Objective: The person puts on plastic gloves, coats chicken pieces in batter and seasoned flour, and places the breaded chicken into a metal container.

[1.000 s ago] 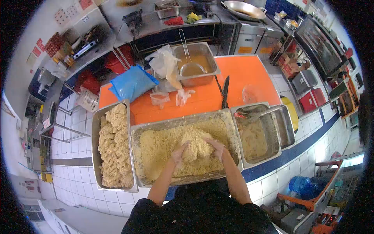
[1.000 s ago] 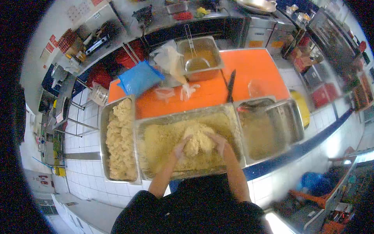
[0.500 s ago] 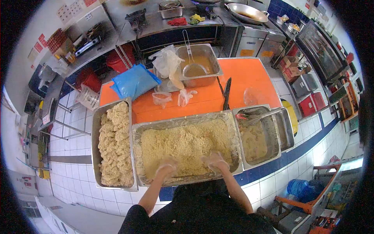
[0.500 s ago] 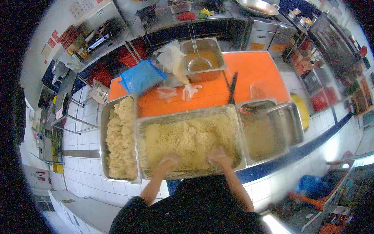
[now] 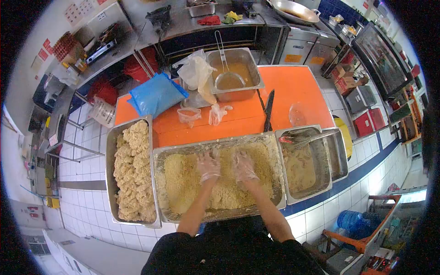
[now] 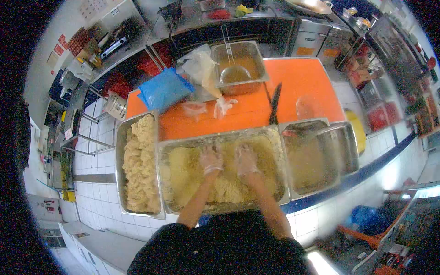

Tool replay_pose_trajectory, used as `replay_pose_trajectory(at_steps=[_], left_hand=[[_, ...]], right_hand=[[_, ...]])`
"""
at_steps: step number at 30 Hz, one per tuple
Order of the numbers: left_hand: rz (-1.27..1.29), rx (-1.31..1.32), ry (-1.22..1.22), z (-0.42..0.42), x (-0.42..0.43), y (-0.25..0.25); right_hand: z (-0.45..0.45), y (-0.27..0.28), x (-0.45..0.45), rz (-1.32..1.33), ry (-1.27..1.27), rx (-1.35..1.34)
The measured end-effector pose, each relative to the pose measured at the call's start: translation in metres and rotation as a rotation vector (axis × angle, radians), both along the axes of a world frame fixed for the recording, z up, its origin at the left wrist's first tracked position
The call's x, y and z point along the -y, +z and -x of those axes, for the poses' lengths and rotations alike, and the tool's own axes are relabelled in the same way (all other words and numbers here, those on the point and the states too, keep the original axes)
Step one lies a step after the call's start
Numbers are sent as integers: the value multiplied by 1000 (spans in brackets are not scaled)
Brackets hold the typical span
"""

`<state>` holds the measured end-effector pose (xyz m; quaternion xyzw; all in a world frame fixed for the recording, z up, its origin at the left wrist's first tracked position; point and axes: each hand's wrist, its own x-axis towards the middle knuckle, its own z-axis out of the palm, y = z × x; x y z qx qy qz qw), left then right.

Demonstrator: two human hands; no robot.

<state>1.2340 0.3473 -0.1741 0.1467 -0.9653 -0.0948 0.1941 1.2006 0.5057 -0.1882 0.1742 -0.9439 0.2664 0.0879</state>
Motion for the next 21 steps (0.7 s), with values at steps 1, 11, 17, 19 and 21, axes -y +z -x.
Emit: replay_pose_trajectory(at_steps=[1, 11, 17, 19, 21], left_hand=[[-79, 23, -8, -1, -12, 5], [-138, 336, 23, 11, -23, -31], [-643, 298, 38, 20, -21, -17], [-672, 303, 101, 32, -8, 5], [-703, 411, 186, 4, -7, -4]], right_hand=[[-7, -2, 3, 1, 6, 15], [-16, 1, 11, -32, -105, 361], [-21, -18, 17, -12, -104, 280], [6, -11, 25, -56, -185, 403], [-20, -36, 30, -106, -223, 175]])
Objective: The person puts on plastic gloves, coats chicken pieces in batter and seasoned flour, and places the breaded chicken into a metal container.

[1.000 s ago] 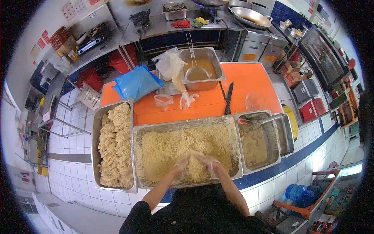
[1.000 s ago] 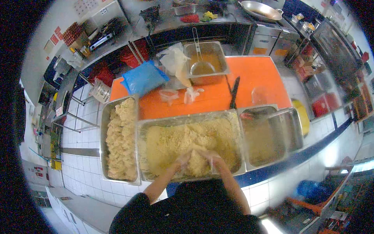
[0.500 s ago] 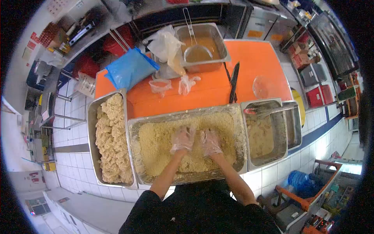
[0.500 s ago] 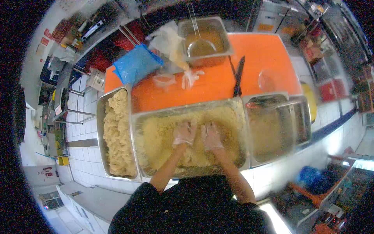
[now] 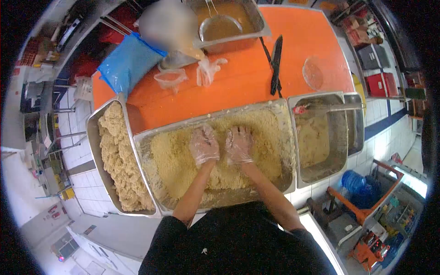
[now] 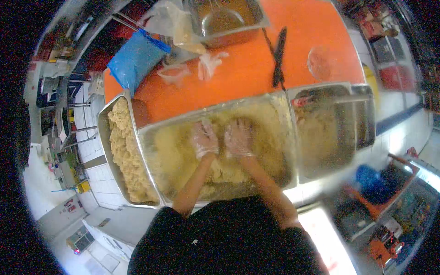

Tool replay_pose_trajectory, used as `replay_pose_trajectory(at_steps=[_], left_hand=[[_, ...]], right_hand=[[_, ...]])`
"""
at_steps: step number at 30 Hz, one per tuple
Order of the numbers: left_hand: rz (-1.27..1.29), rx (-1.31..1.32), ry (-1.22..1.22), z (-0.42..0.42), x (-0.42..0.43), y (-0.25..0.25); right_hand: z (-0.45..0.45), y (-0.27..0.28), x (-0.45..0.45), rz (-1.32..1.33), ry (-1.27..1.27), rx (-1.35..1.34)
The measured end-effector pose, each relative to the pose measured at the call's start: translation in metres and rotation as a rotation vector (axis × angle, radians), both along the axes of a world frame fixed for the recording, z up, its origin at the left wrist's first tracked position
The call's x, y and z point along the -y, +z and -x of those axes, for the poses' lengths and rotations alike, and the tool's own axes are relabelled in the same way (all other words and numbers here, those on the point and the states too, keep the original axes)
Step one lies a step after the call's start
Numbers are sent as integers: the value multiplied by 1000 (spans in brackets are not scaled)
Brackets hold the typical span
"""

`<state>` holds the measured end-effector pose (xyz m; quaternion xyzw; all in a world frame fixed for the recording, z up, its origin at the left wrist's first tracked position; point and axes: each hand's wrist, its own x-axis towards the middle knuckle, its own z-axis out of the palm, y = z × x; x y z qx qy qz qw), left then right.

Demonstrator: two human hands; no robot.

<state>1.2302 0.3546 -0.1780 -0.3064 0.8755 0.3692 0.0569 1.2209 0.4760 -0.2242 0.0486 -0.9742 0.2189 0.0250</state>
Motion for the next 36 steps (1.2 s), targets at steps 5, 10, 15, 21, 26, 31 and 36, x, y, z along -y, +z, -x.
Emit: replay_pose_trajectory(at_steps=[5, 10, 15, 21, 26, 31, 36], left_hand=[[221, 183, -198, 7, -13, 12], [354, -50, -69, -18, -17, -7], [372, 9, -187, -30, -16, -40], [428, -167, -195, -32, -11, -25], [414, 180, -473, -36, 28, 41], [190, 164, -700, -52, 58, -28], [0, 64, -766, -53, 63, -44]], right_hand=[[-12, -4, -5, 70, 55, 74], [-2, 9, -14, 144, -42, 78], [-2, 49, -28, -32, 106, 382], [-16, 38, -29, 127, 33, 173], [1, 102, -46, -15, 189, 537], [0, 77, -52, -220, 479, 509], [7, 81, -52, -434, 728, 416]])
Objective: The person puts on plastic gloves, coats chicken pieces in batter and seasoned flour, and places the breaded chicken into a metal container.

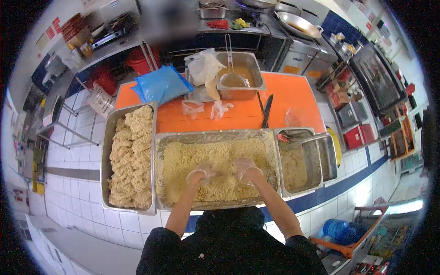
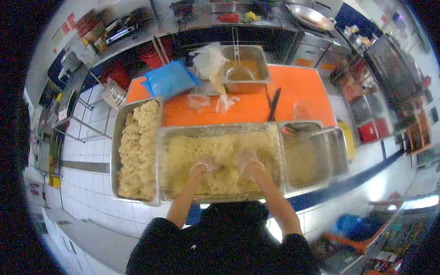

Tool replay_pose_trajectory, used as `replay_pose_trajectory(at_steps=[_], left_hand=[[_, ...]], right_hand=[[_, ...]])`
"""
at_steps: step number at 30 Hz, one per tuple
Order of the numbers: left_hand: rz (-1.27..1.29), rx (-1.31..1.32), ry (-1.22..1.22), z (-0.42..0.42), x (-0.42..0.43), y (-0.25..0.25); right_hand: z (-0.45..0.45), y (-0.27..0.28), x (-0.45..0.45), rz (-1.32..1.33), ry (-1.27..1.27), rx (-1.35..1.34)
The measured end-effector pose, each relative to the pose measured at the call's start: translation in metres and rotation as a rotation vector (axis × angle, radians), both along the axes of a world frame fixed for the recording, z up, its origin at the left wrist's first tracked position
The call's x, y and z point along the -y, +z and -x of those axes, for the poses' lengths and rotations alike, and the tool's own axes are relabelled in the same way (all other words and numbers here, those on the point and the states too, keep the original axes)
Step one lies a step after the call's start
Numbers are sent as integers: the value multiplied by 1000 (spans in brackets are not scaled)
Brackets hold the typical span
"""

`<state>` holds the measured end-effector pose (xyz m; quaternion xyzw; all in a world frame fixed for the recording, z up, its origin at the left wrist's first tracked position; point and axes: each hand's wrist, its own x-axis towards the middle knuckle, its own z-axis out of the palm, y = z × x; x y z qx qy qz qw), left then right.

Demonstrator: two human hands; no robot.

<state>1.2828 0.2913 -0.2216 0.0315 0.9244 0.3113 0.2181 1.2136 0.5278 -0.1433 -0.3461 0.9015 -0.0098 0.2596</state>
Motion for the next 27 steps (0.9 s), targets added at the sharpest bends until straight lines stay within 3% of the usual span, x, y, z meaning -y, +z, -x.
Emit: replay_pose_trajectory(at_steps=[3, 5, 6, 7, 9, 12, 13, 15, 16, 18, 20, 22, 24, 25, 27], left_hand=[[56, 36, -23, 2, -8, 18], [-194, 206, 243, -3, -5, 9], [-194, 190, 246, -9, 1, 3], [-698, 146, 327, -18, 10, -14], [-1193, 92, 385, -22, 13, -3], [-903, 100, 282, -24, 10, 75], [-1241, -73, 203, -30, 5, 88], [-1564, -258, 105, -37, -2, 108], [-903, -472, 80, -34, -3, 117], [-221, -635, 60, -30, -9, 128], [-1461, -217, 556, -27, -27, 124], [-1430, -150, 554, -18, -35, 112], [-1382, -106, 540, -26, -46, 116], [-1375, -108, 537, -36, -53, 122], [-1377, -123, 536, -57, -69, 130]], right_hand=[[-3, 16, -3, -45, 84, -152], [-7, 34, -11, -9, 91, -190], [-8, 42, -16, 32, 81, -210], [-8, 51, -22, 36, 83, -221], [-10, 64, -40, 187, 7, -93], [6, 42, -64, 284, 166, -40], [5, 49, -65, 315, 219, -22], [-9, 132, -52, 272, -183, 40], [-8, 140, -54, 285, -181, 31], [-10, 150, -56, 731, -126, -4], [-15, 172, -51, 727, -96, -4], [-20, 202, -41, 707, -41, 2], [-21, 228, -16, 390, -66, 127], [-15, 217, -3, 387, -10, 133], [-4, 181, 11, 409, 70, -96]])
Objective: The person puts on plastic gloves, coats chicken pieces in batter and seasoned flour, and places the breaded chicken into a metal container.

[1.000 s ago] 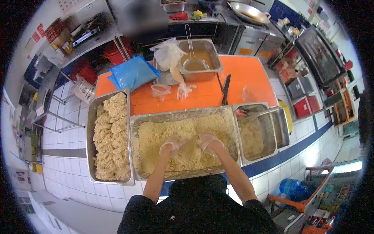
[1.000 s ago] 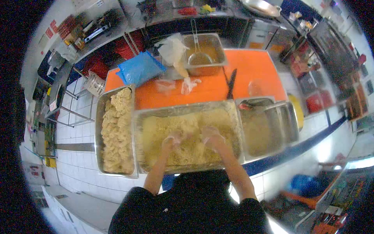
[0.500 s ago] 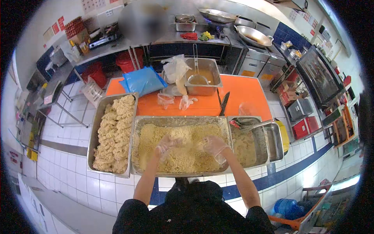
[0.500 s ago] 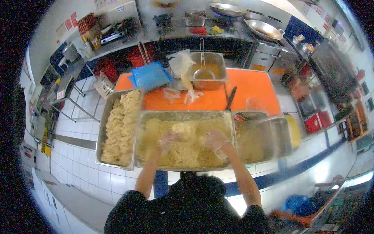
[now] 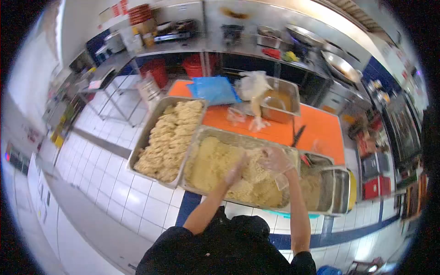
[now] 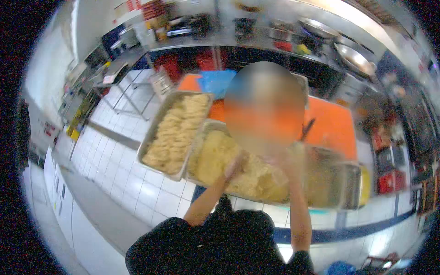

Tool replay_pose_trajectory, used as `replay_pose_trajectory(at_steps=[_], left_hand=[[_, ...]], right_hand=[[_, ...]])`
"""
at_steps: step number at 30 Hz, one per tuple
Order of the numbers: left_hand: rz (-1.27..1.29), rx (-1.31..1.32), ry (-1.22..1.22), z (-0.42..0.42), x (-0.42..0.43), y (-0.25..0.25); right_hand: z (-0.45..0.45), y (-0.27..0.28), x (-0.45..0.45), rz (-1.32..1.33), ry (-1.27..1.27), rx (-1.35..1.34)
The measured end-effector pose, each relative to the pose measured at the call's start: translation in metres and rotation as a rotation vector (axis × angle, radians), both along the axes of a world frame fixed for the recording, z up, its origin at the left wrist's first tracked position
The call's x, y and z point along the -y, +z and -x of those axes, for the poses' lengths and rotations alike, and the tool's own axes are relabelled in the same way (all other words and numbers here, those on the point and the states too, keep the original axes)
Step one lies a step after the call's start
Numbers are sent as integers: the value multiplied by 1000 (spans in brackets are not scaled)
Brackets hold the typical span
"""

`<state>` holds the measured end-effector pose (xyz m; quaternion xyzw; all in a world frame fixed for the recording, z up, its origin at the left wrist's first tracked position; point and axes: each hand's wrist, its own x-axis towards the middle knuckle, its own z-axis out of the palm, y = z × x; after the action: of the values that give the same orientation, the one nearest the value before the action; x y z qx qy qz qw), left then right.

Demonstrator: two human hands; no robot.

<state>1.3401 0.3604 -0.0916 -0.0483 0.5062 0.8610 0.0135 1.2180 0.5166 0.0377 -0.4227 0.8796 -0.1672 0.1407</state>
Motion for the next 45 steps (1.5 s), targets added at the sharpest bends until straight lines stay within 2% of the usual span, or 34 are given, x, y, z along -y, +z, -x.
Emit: replay_pose_trajectory(at_steps=[1, 3, 4, 5, 6, 7, 11, 12, 13, 14, 15, 16, 17, 18, 19, 21, 22, 23, 24, 26, 28, 29, 30, 32, 33, 34, 36, 37, 39, 41, 42, 43, 44, 45], left_hand=[[4, -8, 8, -7, -3, 4], [0, -19, 40, -15, -4, 4], [13, 83, -46, -16, 0, 4], [29, 182, -136, -13, 11, 8], [24, 177, -124, -15, 27, 12], [39, 155, -123, -22, 46, 15], [172, 149, -94, -33, 173, -18], [371, 129, -108, -33, 210, -10], [687, 64, -151, -28, 248, 1], [1545, -107, -216, -26, 286, 21], [2280, -242, -308, -20, 319, 44], [2531, -272, -356, -12, 347, 61], [2709, -301, -406, 1, 374, 78], [2507, -89, -325, 18, 393, 92], [2301, 84, -210, 34, 411, 106], [1869, 416, -97, 55, 422, 128], [1953, 352, -15, 67, 449, 98], [2034, 286, 71, 72, 457, 89], [2038, 272, 45, 73, 462, 78], [2060, 114, 15, 70, 447, 73], [2055, 180, 48, 77, 411, 63], [2047, 263, 106, 81, 386, 57], [2007, 316, -42, 72, 337, 95], [1694, 256, -105, 53, 244, 122], [1418, 153, -30, 41, 209, 110], [1722, -151, 5, 28, 175, 80], [1798, -536, 150, 21, 106, -9], [1592, -574, 223, 23, 67, -39], [1174, -146, 80, 20, 3, -24], [814, 37, 90, 35, -26, -51], [634, 71, 106, 47, -33, -69], [525, 105, 116, 54, -36, -79], [533, 85, 102, 61, -45, -74], [1023, 113, 1, 66, -44, -71]], right_hand=[[-3, 0, 10, 1, 38, -4], [-13, 4, 23, 66, -110, 45], [-16, -3, 26, 64, -90, 42], [-18, -12, 26, 249, -148, 59], [-19, -21, 25, 436, -188, 69], [-21, -30, 22, 583, -209, 77], [-31, -88, -6, 641, -284, 191], [-35, -101, -15, 637, -289, 211], [-39, -113, -21, 628, -293, 230], [-45, -117, -25, 504, -345, 223], [-56, -105, -24, 188, -457, 228], [-61, -117, -27, 186, -484, 238], [-64, -135, -34, 383, -474, 291], [-71, -148, -39, 583, -464, 335], [-78, -147, -38, 585, -497, 338], [-85, -127, -26, 321, -478, 125], [-84, -137, -29, 319, -503, 131], [-81, -149, -31, 243, -400, 9], [-82, -160, -36, 203, -360, -46], [-85, -162, -32, 225, -299, -132], [-86, -163, -19, 290, -306, -151], [-86, -171, -11, 484, -324, -37], [-88, -168, -1, 587, -407, 125], [-90, -165, 22, 858, -592, 540], [-91, -164, 34, 1032, -711, 783], [-91, -171, 44, 1351, -751, 1081], [-101, -122, 71, 1450, -893, 1080], [-104, -123, 74, 1489, -862, 1088], [-102, -171, 62, 1167, -955, 933], [-110, -104, 44, 1280, -982, 864], [-109, -106, 27, 1056, -996, 563], [-109, -111, 5, 1078, -1010, 537], [-100, -129, -19, 1235, -899, 793], [-86, -147, -43, 1379, -752, 1048]])
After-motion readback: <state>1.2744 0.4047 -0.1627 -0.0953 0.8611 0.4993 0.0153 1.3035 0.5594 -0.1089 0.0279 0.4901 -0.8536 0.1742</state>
